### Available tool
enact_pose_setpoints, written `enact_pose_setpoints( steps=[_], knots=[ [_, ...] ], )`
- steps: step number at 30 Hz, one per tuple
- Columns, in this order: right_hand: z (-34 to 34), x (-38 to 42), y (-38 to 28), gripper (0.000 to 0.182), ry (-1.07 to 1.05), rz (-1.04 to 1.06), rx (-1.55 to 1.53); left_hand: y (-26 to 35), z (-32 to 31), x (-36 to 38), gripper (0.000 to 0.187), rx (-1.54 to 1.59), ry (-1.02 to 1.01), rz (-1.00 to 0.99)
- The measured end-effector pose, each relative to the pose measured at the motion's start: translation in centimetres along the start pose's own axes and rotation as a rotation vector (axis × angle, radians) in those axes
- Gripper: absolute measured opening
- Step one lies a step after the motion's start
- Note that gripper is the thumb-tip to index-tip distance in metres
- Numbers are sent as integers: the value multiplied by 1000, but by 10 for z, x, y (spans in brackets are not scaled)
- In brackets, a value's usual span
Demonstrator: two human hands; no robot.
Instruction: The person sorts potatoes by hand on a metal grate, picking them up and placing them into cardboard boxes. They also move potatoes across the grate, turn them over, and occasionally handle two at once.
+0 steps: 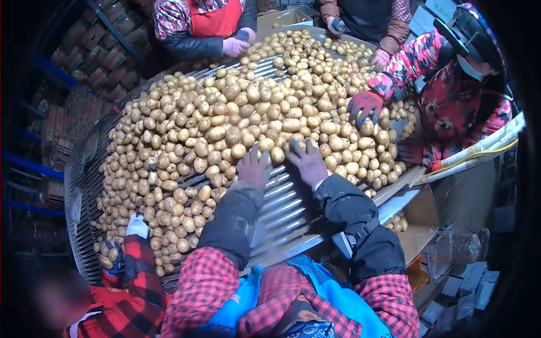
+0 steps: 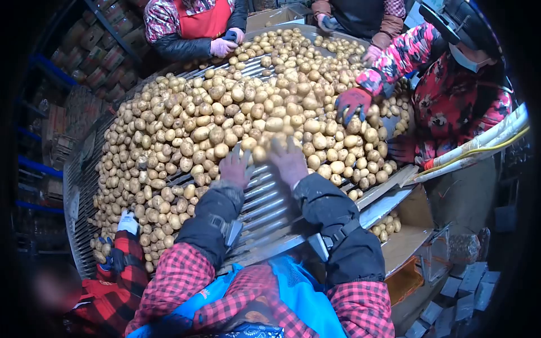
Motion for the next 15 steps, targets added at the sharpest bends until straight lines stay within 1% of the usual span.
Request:
enact_pose_setpoints(
  steps=[1, 2, 3, 4, 6, 7, 8, 9, 10, 11, 12, 13, 14, 15],
  knots=[
    [33, -5, 2, 46, -151, -132, -7, -3, 2, -8, 56, 2, 5, -2],
    [46, 0, 4, 46, -144, -133, 2, -7, 2, -19, 53, 11, -33, 34],
    [57, 12, 9, 44, -20, -150, -146, -10, 2, -22, 50, 20, -76, 72],
    [68, 29, 12, 43, 107, -169, -297, -11, 11, -19, 50, 17, -72, 67],
    [89, 74, 3, 35, 179, -199, -658, -16, 33, -21, 46, 257, -218, 174],
    [82, 104, 1, 34, 225, -195, -698, -19, 30, -23, 46, 255, -221, 167],
    [86, 129, -9, 33, 229, -238, -873, -21, 27, -28, 46, 201, -75, 80],
    [73, 156, -15, 30, 184, -321, -1011, -22, 24, -34, 45, 149, 72, -3],
    [71, 174, -24, 30, 99, -388, -1047, -19, 24, -39, 46, 98, 217, -88],
    [67, 185, -34, 28, 154, -304, -950, -12, 28, -51, 50, 57, 185, -175],
    [63, 190, -41, 27, 209, -219, -851, -3, 32, -62, 50, 58, 186, -182],
    [64, 189, -45, 27, 213, -226, -849, 5, 24, -75, 52, 18, -114, -105],
    [66, 185, -52, 24, 176, -199, -683, 12, 21, -81, 54, -24, -413, -27],
    [67, 182, -55, 21, 141, -173, -515, 15, 27, -87, 62, 49, -498, 50]
  ],
)
Point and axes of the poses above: each hand's wrist, its own x-axis away from the middle knuckle, its own z-axis out of the back of the hand, y = z × x, the point moved 3 cm from there along -x, towards the middle knuckle, and after that the axes turned 11 degrees about -y, right-handed, at the moved point
